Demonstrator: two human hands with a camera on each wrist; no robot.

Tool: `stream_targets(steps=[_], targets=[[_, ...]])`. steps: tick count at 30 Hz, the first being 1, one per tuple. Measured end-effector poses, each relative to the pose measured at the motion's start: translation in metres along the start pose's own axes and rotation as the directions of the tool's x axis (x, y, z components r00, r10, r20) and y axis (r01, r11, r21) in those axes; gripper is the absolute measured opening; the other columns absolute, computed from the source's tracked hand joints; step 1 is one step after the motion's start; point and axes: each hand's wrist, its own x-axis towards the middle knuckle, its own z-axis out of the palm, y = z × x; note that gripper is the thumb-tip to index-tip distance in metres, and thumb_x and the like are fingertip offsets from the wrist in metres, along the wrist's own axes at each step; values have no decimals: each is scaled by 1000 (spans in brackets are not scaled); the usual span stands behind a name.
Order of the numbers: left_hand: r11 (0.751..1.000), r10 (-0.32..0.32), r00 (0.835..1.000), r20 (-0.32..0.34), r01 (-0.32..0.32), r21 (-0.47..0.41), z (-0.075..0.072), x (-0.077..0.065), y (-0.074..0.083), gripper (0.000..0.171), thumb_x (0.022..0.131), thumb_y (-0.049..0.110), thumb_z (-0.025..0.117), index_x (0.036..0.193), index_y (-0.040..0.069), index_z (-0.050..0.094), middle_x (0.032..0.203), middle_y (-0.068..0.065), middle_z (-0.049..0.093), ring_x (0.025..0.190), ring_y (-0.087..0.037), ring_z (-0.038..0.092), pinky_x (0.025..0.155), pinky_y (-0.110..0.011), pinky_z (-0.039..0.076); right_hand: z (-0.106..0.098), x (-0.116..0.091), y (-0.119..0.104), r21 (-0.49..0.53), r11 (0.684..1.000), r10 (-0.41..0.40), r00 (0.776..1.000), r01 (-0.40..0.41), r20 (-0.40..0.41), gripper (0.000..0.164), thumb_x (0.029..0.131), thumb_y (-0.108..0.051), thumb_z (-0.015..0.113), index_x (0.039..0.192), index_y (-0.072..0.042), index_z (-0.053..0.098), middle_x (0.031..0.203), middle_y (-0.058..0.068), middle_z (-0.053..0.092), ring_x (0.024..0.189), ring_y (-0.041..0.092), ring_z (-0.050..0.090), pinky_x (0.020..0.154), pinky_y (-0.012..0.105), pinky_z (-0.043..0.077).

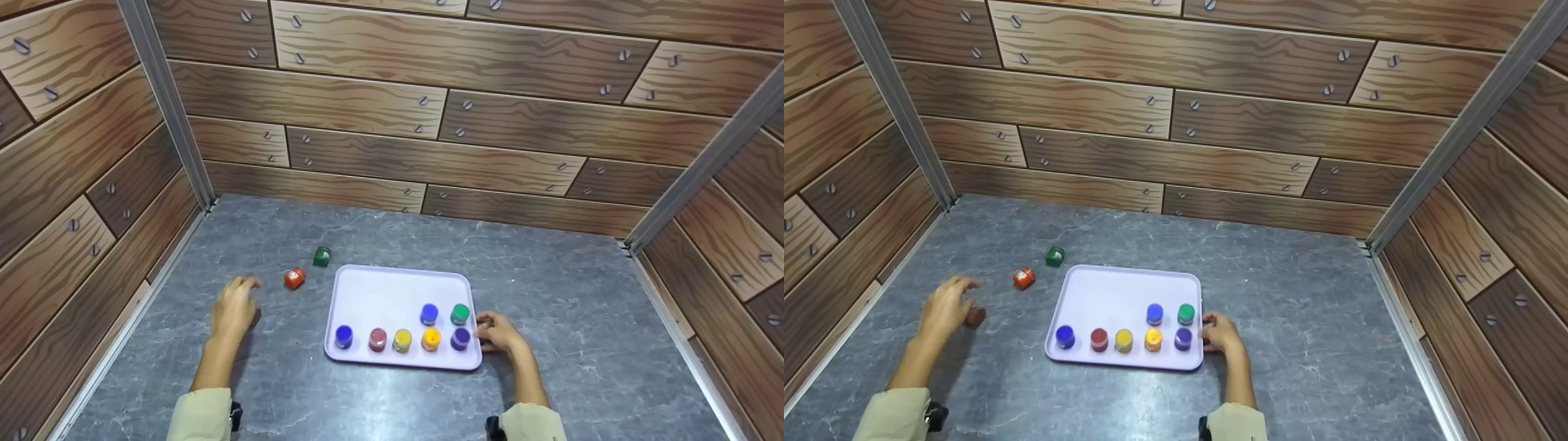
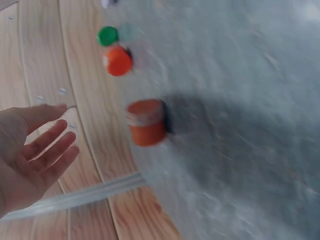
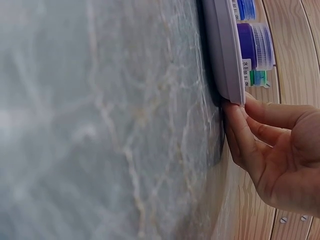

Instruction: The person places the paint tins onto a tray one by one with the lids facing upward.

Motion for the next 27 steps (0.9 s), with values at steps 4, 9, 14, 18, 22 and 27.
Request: stream_targets(steps=[4,9,14,18,22,27], targets=[[998,11,1000,4,-12,54,3,-5,-10,26,65,-10,68,89,-1,63,90,-16,59,85,-36,55,67,-49,46,-1,2,0,-5,1000,7,1000,-7,-2,34,78,12,51,111,14,42,83,13,50,69,19,55,62,38,52],[996,49,999,-15,-47,82,9,-9,-17,20,67,-6,71,84,-2,62,84,-15,59,79,-36,55,64,-50,46,0,3,2,-5,1000,7,1000,-7,-15,34,77,12,51,110,15,43,83,13,49,70,19,54,61,38,52],[990,75,997,4,-75,116,13,-15,-24,10,72,-5,68,78,-2,61,76,-14,57,74,-36,55,58,-51,47,1,2,1,-13,1000,9,1000,-9,-30,35,77,12,53,110,14,44,83,11,48,71,19,54,61,38,52],[984,121,992,22,-123,125,17,-18,-30,9,71,-10,63,74,-2,59,73,-14,54,72,-37,55,59,-50,46,1,2,1,-21,1000,15,999,-15,-34,33,78,12,52,110,14,43,83,11,49,70,19,54,61,38,52],[978,159,986,39,-163,127,21,-18,-35,12,70,-14,61,76,-3,60,76,-15,54,74,-37,55,62,-49,46,1,2,1,-16,1000,12,999,-12,-32,33,78,12,53,110,14,43,83,11,49,70,19,54,60,37,52],[964,237,971,17,-237,124,28,-19,-41,18,69,-17,62,81,-3,61,84,-16,55,82,-35,54,68,-46,47,1,2,1,-16,1000,12,999,-13,-35,33,78,13,53,109,14,44,81,10,49,71,19,53,60,37,52]])
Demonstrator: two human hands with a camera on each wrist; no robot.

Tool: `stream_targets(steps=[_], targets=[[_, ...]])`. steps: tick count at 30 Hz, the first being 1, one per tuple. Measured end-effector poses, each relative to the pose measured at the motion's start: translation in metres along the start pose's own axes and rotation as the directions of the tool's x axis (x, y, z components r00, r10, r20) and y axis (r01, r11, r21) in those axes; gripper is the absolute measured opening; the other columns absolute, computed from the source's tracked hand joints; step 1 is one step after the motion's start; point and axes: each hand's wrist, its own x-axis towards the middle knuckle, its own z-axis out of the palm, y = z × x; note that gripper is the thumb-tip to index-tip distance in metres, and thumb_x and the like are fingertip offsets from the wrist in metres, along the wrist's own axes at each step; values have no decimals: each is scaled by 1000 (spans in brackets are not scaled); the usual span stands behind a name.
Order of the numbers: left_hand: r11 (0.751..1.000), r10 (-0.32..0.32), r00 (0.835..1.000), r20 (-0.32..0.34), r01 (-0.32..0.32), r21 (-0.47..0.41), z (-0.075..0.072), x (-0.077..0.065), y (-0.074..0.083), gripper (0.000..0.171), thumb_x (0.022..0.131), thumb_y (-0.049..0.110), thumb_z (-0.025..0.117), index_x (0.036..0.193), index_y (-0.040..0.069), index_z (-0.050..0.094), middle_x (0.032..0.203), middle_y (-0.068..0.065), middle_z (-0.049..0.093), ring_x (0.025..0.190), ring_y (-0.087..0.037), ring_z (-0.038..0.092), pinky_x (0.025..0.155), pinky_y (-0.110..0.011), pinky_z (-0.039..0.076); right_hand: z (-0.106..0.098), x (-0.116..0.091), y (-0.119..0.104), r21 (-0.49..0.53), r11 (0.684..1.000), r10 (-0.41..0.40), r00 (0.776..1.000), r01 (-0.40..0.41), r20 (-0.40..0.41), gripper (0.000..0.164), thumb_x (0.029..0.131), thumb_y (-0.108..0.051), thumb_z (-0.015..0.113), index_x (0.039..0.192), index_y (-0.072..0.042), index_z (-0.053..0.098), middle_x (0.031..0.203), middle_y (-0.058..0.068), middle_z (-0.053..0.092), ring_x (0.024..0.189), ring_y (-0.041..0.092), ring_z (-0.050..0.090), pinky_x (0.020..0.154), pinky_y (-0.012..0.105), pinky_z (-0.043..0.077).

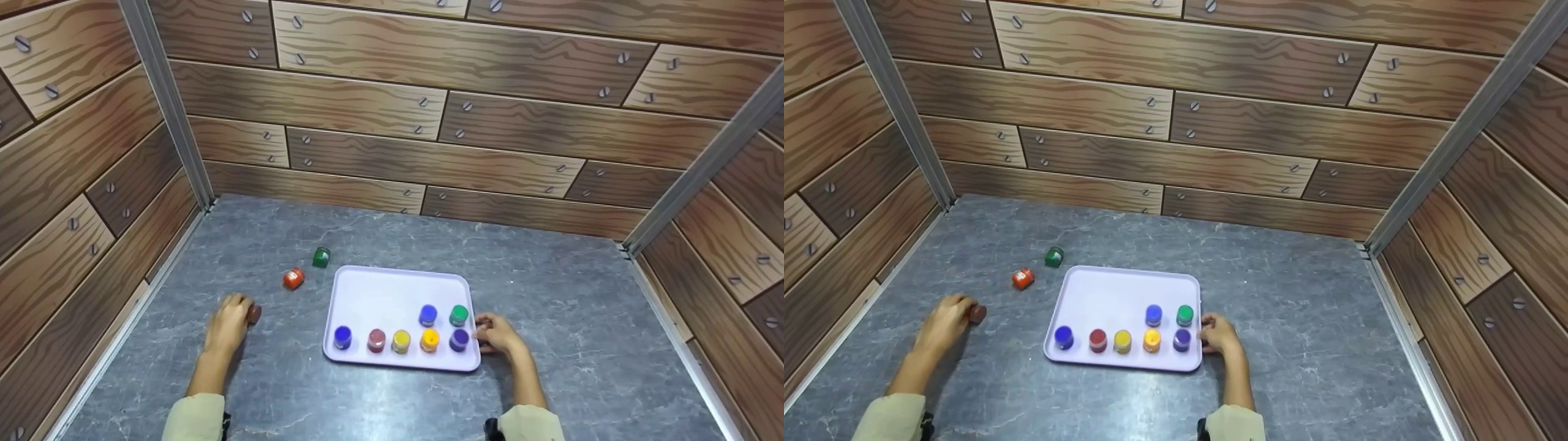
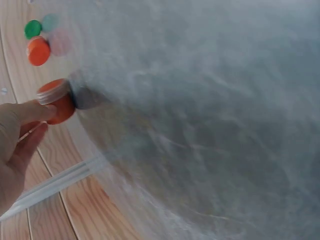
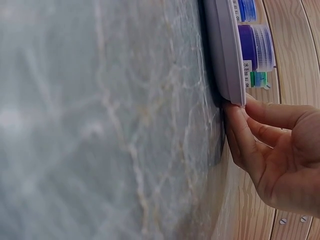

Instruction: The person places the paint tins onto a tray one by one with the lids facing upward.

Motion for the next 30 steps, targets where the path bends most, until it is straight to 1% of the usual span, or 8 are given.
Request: stream_targets(steps=[5,10,13,15,19,22,26,30], targets=[[999,37,998,-47,-39,-24,5,-3,-1,15,71,-15,63,81,-4,60,85,-17,56,82,-36,54,69,-45,47,1,-2,0,-7,1000,5,1000,-5,-1,33,78,13,53,110,14,44,81,11,49,73,20,53,61,39,53],[999,24,1000,-12,-24,-24,11,1,1,15,72,-15,62,79,-4,57,89,-18,56,87,-37,53,69,-45,48,0,-2,0,-13,1000,-6,1000,6,-1,32,78,12,53,109,15,44,81,11,49,73,19,52,60,37,52],[999,31,1000,-1,-31,17,15,4,2,18,70,-18,63,77,-3,54,89,-19,55,87,-37,52,63,-44,49,1,-1,0,-4,1000,-4,1000,4,-5,33,77,12,53,109,15,44,81,11,49,71,19,52,59,36,52],[997,46,999,-12,-46,58,17,6,3,20,68,-19,63,77,-4,54,87,-19,54,85,-36,52,58,-42,50,1,-1,0,-5,1000,-2,1000,2,-5,33,77,12,53,109,15,44,81,11,49,71,18,52,58,36,52],[988,87,994,-62,-79,130,23,6,2,21,66,-21,61,81,-6,55,84,-19,51,82,-36,51,55,-42,49,2,-1,1,-4,1000,2,1000,-2,-19,34,77,11,55,109,15,45,81,10,48,71,19,52,58,36,52],[985,105,988,-112,-88,149,25,6,2,18,67,-19,59,79,-7,55,82,-20,51,80,-35,51,55,-41,49,2,-1,2,-3,1000,0,1000,-1,-20,35,76,12,55,109,15,45,81,10,48,72,19,52,59,36,52],[990,73,985,-157,-53,131,25,4,1,18,67,-20,59,80,-8,55,83,-21,52,80,-36,52,53,-42,49,2,0,1,-3,1000,1,1000,-2,-19,33,76,11,55,108,13,46,81,9,47,70,18,52,58,36,52],[996,3,988,-156,12,90,23,2,0,23,67,-18,64,87,-11,56,87,-23,53,86,-38,53,54,-46,50,1,1,0,-13,1000,9,1000,-9,-16,32,77,11,55,108,12,46,80,8,47,69,18,52,58,35,52]])
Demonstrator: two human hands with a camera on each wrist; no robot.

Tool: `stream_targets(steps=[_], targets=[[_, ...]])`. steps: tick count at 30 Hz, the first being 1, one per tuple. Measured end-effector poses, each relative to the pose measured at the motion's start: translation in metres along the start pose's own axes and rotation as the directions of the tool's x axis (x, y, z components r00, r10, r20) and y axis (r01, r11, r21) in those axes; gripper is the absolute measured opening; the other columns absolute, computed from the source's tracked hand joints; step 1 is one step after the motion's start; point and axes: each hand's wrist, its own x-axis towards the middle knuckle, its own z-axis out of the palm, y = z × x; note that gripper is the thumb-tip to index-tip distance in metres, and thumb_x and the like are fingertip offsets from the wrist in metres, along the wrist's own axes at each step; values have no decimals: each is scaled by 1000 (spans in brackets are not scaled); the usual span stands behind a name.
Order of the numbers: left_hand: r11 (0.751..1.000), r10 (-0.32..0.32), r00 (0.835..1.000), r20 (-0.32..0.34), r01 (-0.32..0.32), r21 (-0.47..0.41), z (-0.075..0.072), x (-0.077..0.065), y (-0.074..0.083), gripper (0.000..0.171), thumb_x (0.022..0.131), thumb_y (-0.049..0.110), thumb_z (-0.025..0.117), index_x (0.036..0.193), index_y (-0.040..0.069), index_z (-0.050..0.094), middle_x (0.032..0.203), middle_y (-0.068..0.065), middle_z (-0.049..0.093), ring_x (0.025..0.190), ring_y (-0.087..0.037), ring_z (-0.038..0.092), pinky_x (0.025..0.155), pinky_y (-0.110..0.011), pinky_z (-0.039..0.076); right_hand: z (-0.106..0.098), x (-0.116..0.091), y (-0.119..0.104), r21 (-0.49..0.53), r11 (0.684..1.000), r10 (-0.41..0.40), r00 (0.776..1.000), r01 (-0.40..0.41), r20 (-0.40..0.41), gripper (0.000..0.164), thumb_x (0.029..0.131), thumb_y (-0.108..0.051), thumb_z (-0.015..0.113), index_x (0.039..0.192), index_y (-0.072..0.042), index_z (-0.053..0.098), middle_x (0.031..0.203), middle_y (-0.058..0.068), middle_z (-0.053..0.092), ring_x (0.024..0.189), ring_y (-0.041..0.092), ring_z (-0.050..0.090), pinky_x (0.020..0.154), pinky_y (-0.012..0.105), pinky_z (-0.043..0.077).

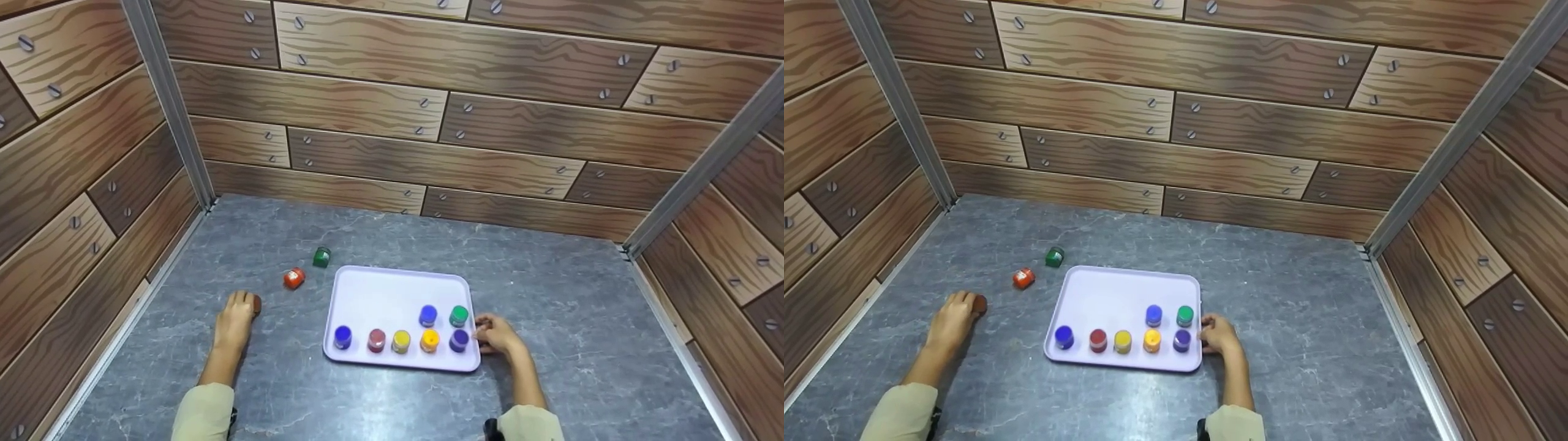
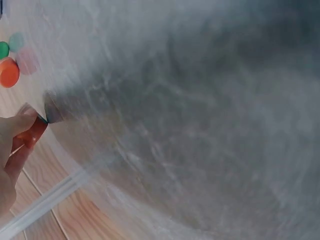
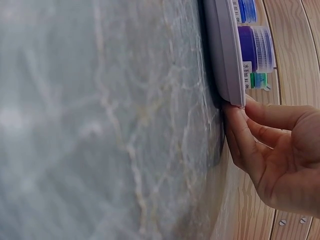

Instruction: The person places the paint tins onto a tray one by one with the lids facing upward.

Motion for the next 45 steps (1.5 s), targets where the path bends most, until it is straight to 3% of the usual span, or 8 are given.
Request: stream_targets(steps=[6,16,27,36,45], targets=[[997,-66,998,23,67,-44,-4,-2,0,33,64,-8,75,92,-12,56,90,-25,55,88,-39,54,64,-47,50,0,-1,-1,7,1000,-14,1000,14,23,31,77,11,53,107,13,44,80,8,47,71,19,51,59,36,52],[977,-143,989,23,145,-155,-10,5,9,33,67,-4,75,95,-10,57,91,-24,56,85,-40,54,72,-50,46,-1,-2,-3,-7,1000,-4,1000,4,9,35,77,10,54,110,12,45,84,11,47,72,20,54,61,37,52],[963,-157,986,-62,139,-230,-10,11,26,33,63,-7,76,91,-11,59,86,-24,57,80,-41,56,70,-51,46,1,-2,-1,16,1000,-6,1000,6,1,34,76,11,53,109,14,44,83,11,47,70,20,54,60,37,52],[930,-203,975,-84,165,-328,-8,14,44,29,63,-6,74,89,-8,62,83,-22,59,77,-40,58,67,-51,46,0,0,-1,6,1000,1,1000,-1,5,33,77,11,52,108,12,44,83,11,47,70,19,53,60,36,52],[900,-233,972,-20,208,-384,-9,17,59,32,63,-4,73,93,-8,62,86,-21,61,78,-38,60,68,-47,48,-1,-1,0,-11,1000,-6,1000,6,8,33,77,10,53,109,12,46,83,10,49,72,19,53,61,38,52]])
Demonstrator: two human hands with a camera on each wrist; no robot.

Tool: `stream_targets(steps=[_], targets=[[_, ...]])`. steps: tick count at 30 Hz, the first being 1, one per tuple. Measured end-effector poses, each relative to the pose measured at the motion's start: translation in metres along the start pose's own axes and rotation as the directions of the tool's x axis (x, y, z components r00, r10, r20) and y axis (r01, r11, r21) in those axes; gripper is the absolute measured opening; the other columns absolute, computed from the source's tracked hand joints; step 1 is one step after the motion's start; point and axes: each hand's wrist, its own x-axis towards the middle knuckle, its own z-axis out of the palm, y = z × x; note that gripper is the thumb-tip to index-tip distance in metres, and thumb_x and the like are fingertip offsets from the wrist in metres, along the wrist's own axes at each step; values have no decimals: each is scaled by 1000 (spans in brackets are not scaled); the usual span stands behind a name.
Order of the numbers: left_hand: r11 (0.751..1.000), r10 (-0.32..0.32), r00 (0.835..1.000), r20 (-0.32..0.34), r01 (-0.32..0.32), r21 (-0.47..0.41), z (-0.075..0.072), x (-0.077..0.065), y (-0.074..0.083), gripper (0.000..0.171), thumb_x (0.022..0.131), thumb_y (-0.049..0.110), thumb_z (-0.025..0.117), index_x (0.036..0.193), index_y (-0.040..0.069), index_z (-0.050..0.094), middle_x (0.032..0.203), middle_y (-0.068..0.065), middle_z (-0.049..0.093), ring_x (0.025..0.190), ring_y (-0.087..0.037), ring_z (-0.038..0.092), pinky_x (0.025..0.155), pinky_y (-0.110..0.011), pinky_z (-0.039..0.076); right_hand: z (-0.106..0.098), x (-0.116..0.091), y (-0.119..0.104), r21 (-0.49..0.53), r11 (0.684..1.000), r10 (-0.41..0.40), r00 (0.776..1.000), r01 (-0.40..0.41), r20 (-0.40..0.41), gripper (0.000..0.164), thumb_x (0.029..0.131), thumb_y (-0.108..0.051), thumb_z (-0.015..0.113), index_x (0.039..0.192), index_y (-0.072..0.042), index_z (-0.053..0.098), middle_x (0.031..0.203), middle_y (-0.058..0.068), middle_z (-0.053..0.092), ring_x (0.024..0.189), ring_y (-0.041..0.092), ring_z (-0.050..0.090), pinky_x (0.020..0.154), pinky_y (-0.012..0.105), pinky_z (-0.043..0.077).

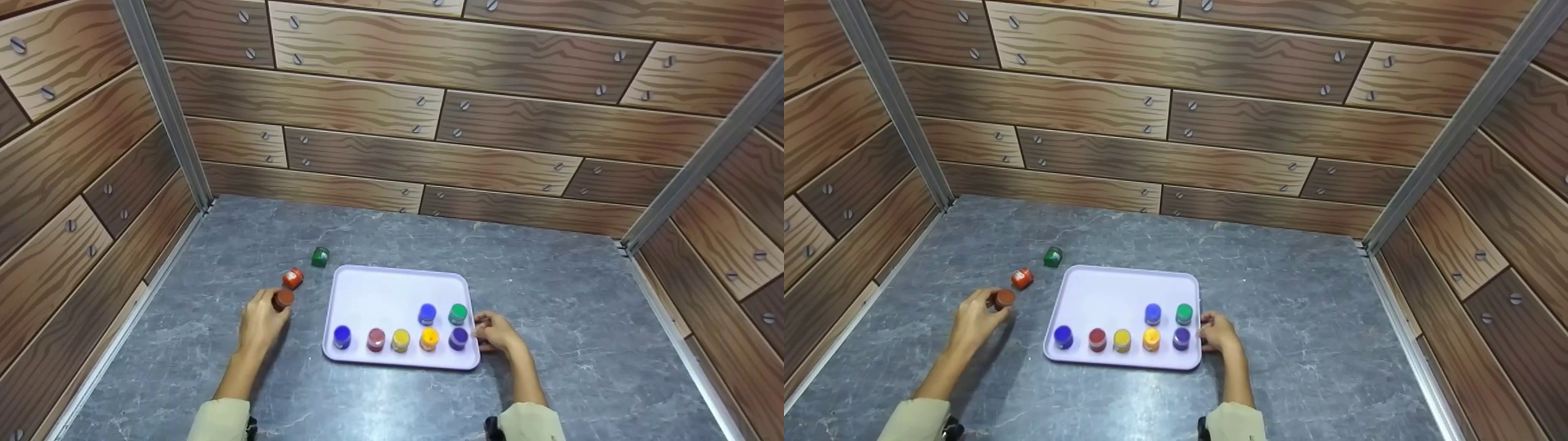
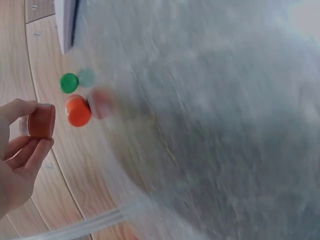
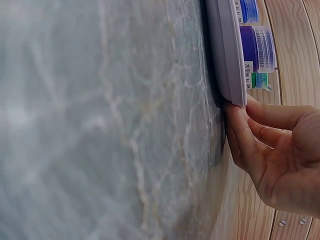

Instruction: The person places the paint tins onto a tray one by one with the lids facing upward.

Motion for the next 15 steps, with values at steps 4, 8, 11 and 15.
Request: stream_targets(steps=[4,8,11,15], targets=[[1000,18,1000,-14,-18,-10,2,0,6,31,62,-5,73,91,-8,62,84,-19,61,76,-38,59,67,-47,48,0,1,0,2,1000,-4,1000,4,4,34,76,10,54,109,13,45,83,11,48,73,20,53,61,38,52],[999,32,999,-9,-32,-20,4,0,11,31,61,-5,73,91,-8,62,82,-19,60,74,-37,59,66,-46,48,0,2,0,8,1000,-3,1000,3,4,34,76,10,54,109,13,45,82,11,48,72,19,53,61,38,52],[999,33,999,-3,-34,-34,6,1,15,32,61,-5,73,91,-8,62,81,-19,60,73,-36,60,65,-45,48,1,2,0,12,1000,-3,1000,3,5,34,76,11,54,109,13,45,82,10,49,71,19,53,61,38,52],[998,45,999,-1,-45,-53,9,2,20,31,60,-4,74,89,-6,63,80,-17,61,72,-34,60,65,-45,48,0,2,0,12,1000,-6,1000,5,12,34,76,11,54,109,14,45,82,11,49,71,19,53,61,38,52]])
